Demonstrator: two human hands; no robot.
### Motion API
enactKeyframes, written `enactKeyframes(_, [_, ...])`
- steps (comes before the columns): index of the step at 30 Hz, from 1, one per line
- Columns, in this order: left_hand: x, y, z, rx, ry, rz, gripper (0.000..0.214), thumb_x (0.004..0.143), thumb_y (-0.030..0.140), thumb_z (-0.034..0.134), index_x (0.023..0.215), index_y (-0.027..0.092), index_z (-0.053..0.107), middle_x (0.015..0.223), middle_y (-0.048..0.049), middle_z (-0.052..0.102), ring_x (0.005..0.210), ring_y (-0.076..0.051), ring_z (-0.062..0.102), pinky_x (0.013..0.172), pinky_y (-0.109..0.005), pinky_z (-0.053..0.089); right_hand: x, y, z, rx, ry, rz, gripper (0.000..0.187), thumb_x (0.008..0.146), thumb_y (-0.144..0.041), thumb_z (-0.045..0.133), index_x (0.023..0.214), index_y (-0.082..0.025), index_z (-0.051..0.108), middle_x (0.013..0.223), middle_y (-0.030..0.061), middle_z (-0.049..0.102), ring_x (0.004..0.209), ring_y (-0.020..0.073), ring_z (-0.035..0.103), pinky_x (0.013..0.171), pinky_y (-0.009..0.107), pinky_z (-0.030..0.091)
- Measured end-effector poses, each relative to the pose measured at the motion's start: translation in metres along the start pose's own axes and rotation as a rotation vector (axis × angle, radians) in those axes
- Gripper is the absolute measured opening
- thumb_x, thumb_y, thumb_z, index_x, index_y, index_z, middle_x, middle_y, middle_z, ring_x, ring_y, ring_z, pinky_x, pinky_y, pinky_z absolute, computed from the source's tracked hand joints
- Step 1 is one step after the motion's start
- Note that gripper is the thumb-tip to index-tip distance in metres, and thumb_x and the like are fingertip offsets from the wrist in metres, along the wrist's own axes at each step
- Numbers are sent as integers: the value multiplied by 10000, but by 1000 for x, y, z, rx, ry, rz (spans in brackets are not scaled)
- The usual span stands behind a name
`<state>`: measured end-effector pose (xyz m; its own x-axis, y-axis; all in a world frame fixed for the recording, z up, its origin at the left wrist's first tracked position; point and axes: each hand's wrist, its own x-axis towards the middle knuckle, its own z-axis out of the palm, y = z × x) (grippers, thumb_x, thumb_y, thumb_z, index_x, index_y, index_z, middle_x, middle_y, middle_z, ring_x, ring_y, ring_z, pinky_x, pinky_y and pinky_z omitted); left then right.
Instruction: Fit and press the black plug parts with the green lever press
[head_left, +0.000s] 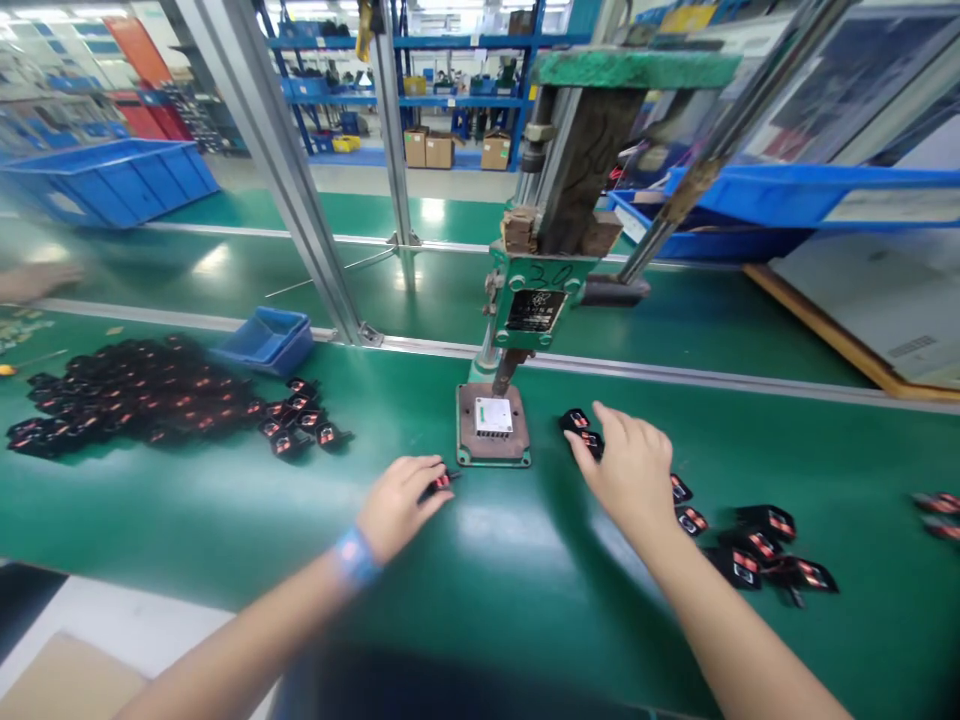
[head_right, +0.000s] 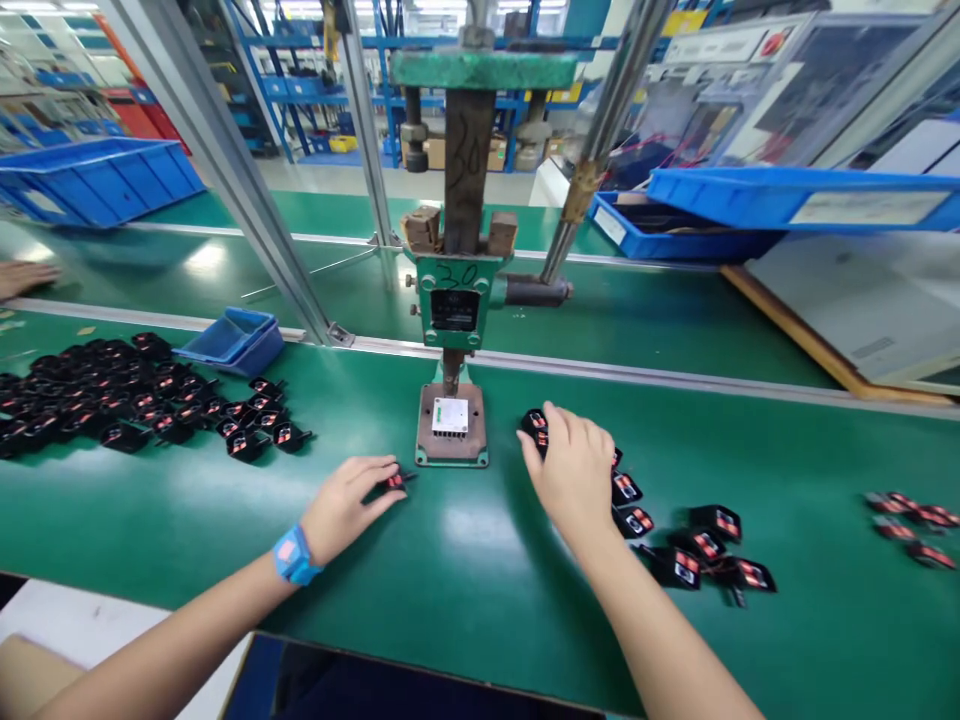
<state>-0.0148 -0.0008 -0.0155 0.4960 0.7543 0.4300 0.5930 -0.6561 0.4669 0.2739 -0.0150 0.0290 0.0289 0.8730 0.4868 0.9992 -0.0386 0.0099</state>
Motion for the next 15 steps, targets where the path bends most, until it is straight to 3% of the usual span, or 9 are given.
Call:
enactKeyframes(2, [-6, -21, -20, 134, 27, -44, 286, 751, 324, 577, 1000, 184, 563, 984, -81, 627, 904, -200, 565, 807, -377, 476, 17, 6, 9, -144, -82, 48, 594, 787, -450, 491, 1212, -47, 396, 921, 152, 564, 889, 272, 466, 839, 400, 295])
enactKeyframes(4, [-9, -36, -37, 278, 116, -109, 364, 717, 352, 610, 1023, 165, 547, 1055, -109, 595, 977, -243, 529, 852, -424, 440, 26, 6, 15, -203, -192, 28, 598, 777, -398, 511, 1231, -35, 373, 795, 123, 581, 836, 254, 477, 875, 409, 261])
enactKeyframes(6, [-9, -37, -46, 374, 243, -160, 430, 680, 371, 642, 1035, 155, 536, 1153, -138, 527, 1079, -290, 455, 914, -476, 376, 25, -2, 14, -200, -263, -17, 536, 761, -314, 522, 1214, -56, 400, 731, 88, 580, 809, 235, 480, 917, 419, 225])
enactKeyframes(8, [-9, -22, -43, 340, 262, -158, 433, 680, 366, 642, 1050, 173, 528, 1165, -129, 506, 1102, -287, 428, 938, -481, 345, 13, -19, 6, -160, -279, -69, 492, 748, -273, 521, 1189, -75, 430, 718, 70, 573, 811, 226, 476, 950, 431, 198])
enactKeyframes(10, [-8, 4, -27, 168, 88, -135, 474, 703, 368, 618, 1125, 198, 483, 1096, -101, 536, 1038, -241, 469, 907, -427, 388, -7, -41, -8, -96, -274, -135, 474, 751, -267, 511, 1182, -83, 440, 714, 66, 559, 810, 221, 472, 973, 444, 183])
enactKeyframes(12, [-4, 29, -5, -51, -154, -132, 652, 678, 414, 629, 1237, 188, 381, 1089, -102, 529, 1002, -223, 480, 870, -379, 426, -30, -63, -20, -13, -267, -202, 475, 765, -253, 493, 1202, -83, 417, 728, 66, 552, 820, 217, 470, 989, 456, 171])
enactKeyframes(15, [2, 52, 24, -250, -336, -113, 671, 648, 343, 662, 1238, 167, 394, 1074, -97, 526, 965, -211, 488, 865, -347, 427, -56, -85, -29, 134, -272, -270, 527, 780, -246, 499, 1255, -79, 341, 753, 58, 553, 823, 202, 478, 990, 468, 182])
